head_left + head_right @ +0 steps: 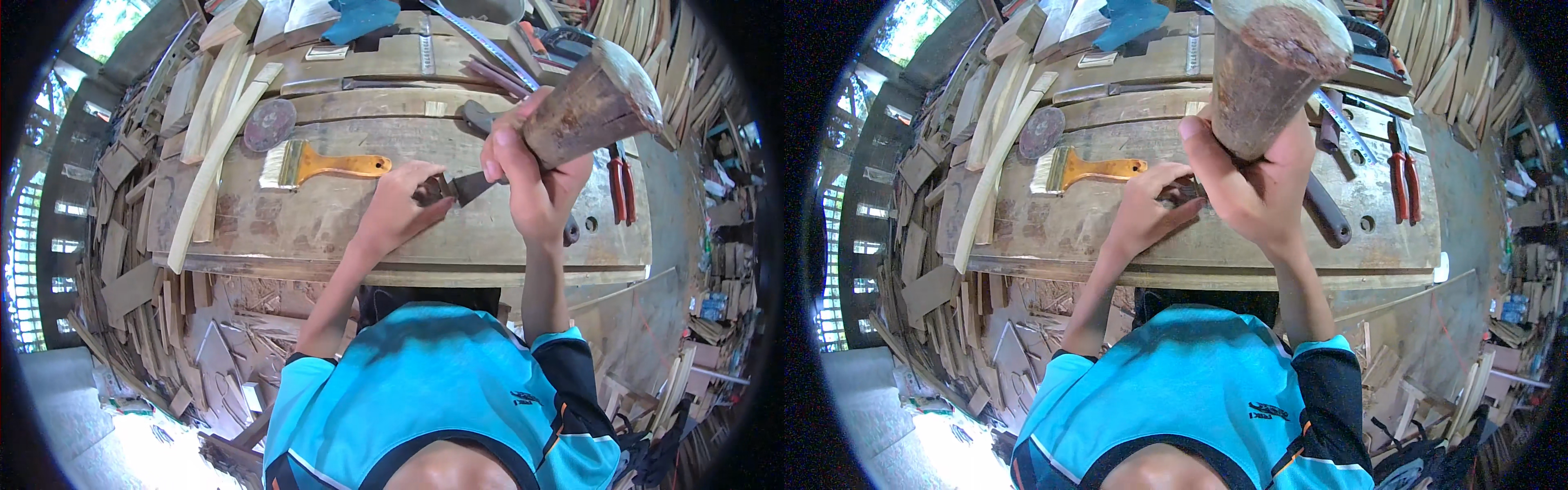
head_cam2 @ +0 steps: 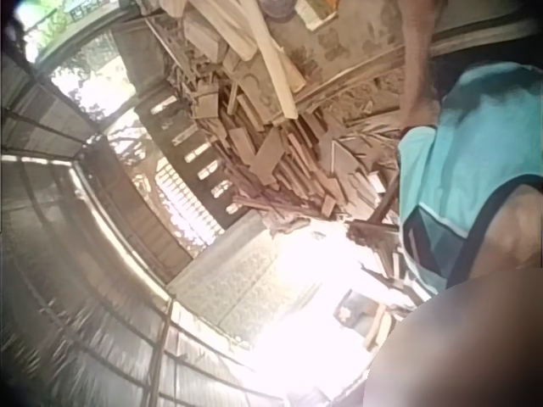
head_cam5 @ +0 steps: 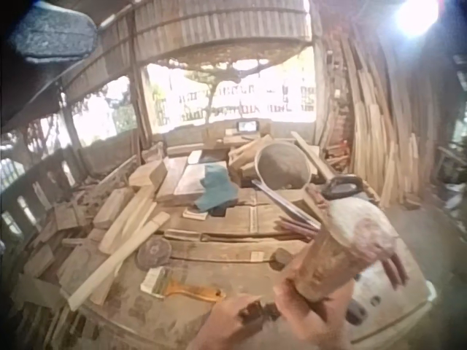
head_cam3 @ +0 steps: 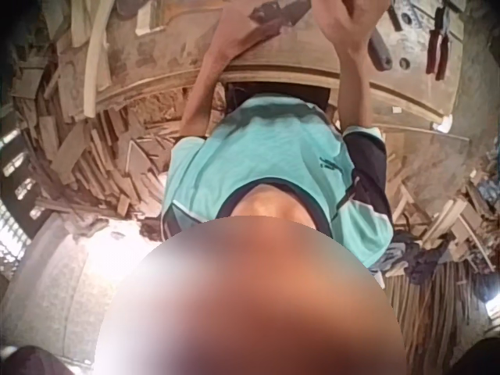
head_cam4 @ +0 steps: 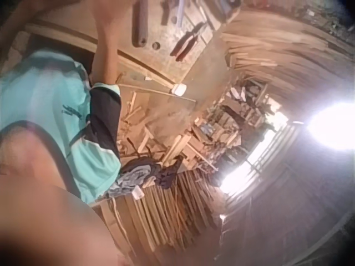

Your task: Chiseling a small piece of wood using a hand chisel and a wooden mallet on a workbench.

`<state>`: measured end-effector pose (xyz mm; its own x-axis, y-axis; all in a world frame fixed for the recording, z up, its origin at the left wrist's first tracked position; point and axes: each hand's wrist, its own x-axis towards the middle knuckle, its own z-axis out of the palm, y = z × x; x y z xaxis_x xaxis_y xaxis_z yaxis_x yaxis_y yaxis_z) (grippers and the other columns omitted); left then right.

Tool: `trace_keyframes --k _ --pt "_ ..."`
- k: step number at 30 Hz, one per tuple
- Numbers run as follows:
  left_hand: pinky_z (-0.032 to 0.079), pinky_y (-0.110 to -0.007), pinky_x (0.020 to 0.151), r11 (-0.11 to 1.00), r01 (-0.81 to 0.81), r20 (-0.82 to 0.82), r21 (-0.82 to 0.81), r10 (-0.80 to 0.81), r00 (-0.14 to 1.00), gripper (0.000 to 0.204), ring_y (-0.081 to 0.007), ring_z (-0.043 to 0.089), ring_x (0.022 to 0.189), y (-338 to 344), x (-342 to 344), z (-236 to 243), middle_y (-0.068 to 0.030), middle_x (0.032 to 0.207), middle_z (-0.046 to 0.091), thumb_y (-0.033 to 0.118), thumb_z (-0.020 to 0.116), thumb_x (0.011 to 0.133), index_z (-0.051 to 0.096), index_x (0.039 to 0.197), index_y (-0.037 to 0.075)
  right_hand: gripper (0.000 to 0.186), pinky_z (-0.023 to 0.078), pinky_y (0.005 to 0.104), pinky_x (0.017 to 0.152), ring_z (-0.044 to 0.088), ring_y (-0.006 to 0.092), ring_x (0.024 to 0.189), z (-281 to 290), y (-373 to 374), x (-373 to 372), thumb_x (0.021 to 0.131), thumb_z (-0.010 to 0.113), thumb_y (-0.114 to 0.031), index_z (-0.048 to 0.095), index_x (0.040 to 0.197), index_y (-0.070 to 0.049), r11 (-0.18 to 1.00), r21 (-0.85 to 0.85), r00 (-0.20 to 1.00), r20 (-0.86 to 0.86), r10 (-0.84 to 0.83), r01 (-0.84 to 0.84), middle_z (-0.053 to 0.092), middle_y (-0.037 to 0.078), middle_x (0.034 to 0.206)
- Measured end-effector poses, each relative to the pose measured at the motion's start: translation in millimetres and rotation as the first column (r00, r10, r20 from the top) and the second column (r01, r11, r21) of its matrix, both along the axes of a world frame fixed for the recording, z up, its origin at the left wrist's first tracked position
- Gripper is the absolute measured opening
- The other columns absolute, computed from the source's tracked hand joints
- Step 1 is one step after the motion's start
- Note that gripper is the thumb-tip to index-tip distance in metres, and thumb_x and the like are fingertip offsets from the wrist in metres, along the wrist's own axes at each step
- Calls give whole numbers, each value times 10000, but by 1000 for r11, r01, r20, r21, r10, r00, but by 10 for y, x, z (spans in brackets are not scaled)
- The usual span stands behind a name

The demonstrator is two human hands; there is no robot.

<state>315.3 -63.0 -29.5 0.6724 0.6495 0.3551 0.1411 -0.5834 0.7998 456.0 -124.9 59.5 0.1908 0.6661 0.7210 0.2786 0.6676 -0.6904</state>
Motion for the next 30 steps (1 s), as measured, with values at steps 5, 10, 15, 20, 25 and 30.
trace_keyframes --k 5,10,15,20,25,30 --pt "459 -324 662 999 -3 77 38 0 997 384 -264 574 724 -88 24 129 -132 809 575 99 694 596 549 937 -5 183 356 229 423 418 89 470 22 -44 18 798 482 15 390 954 -3 997 44 998 7 -61 61 475 65 628" --pt "454 -332 636 999 9 -74 32 -6 997 355 -284 560 708 -105 69 99 -137 768 560 102 699 576 540 873 -8 149 331 208 395 403 76 431 -45 81 -38 803 486 21 405 923 -15 967 -4 962 93 -255 257 431 30 582" --pt "461 -298 635 998 -14 37 62 12 999 386 -259 573 693 -82 30 64 -117 802 566 86 714 573 549 915 19 141 314 195 385 393 66 427 178 1 -88 814 469 23 397 930 -13 975 -68 975 -48 -215 212 419 27 571" --pt "434 -381 686 986 40 -29 160 -35 999 394 -325 535 747 -79 63 43 -155 795 558 170 713 583 517 879 0 150 323 194 417 421 66 480 167 -2 -169 774 500 41 425 888 -21 977 -13 974 -76 -214 214 460 31 616" --pt "443 -376 705 993 -31 -30 112 34 999 429 -340 538 797 -171 44 43 -156 866 569 202 726 583 528 917 19 127 393 196 563 492 75 621 106 -17 -156 715 594 47 516 796 -12 961 -48 950 -150 -275 271 531 32 719" --pt "436 -403 700 962 -50 66 269 33 997 428 -345 530 804 -158 51 26 -172 855 555 177 724 579 512 911 10 152 391 201 567 488 89 598 71 -209 -114 706 604 46 505 810 -8 995 49 860 -501 101 -88 508 20 661"
